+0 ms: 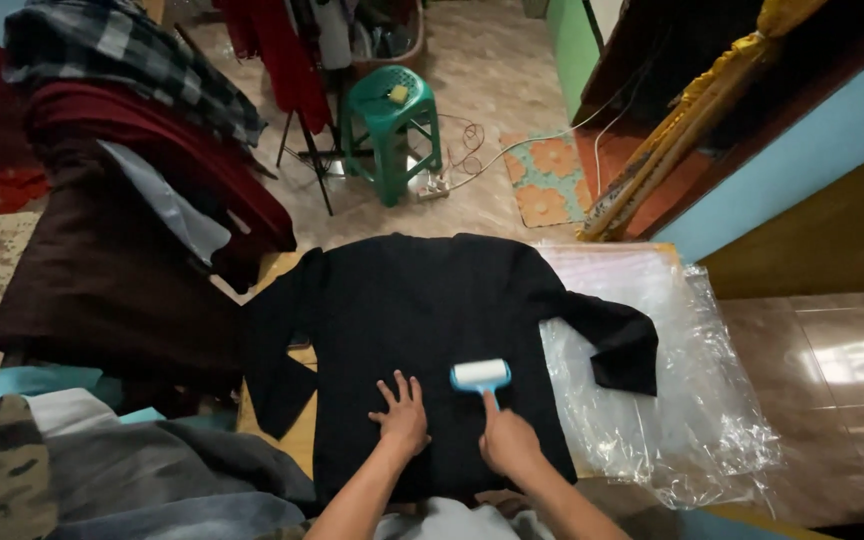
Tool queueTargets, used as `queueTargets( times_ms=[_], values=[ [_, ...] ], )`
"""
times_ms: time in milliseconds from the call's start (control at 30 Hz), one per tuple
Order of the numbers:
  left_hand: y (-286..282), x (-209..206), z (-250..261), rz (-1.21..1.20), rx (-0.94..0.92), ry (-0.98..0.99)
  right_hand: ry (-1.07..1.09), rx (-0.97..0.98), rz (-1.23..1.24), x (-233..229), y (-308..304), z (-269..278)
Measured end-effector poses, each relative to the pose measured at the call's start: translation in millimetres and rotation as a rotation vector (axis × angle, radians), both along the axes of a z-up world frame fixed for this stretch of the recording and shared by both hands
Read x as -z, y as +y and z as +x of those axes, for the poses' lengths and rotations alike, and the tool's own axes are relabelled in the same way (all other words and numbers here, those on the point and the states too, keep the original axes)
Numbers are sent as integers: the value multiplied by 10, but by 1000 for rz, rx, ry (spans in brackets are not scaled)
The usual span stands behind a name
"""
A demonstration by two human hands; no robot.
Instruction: Using a lint roller to remove lint and dust from a black jacket laid out on a table.
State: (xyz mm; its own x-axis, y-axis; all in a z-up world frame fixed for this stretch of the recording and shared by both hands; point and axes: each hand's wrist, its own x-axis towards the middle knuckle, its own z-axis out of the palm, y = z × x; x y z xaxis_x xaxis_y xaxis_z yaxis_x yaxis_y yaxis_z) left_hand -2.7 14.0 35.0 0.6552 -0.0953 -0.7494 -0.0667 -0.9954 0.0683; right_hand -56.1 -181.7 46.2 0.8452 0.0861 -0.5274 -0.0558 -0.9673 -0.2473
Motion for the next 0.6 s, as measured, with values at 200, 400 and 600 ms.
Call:
queueTargets(
  times_ms=[200, 400, 600],
  values=[
    [0, 39, 6, 24, 16, 33, -127, 119, -3, 108, -109, 915],
    [-5, -4, 8, 22, 1, 42, -183, 183, -12, -41, -368, 1148],
    [-92, 224, 73, 60, 10, -43, -112, 588, -31, -682, -997, 1078]
  ],
)
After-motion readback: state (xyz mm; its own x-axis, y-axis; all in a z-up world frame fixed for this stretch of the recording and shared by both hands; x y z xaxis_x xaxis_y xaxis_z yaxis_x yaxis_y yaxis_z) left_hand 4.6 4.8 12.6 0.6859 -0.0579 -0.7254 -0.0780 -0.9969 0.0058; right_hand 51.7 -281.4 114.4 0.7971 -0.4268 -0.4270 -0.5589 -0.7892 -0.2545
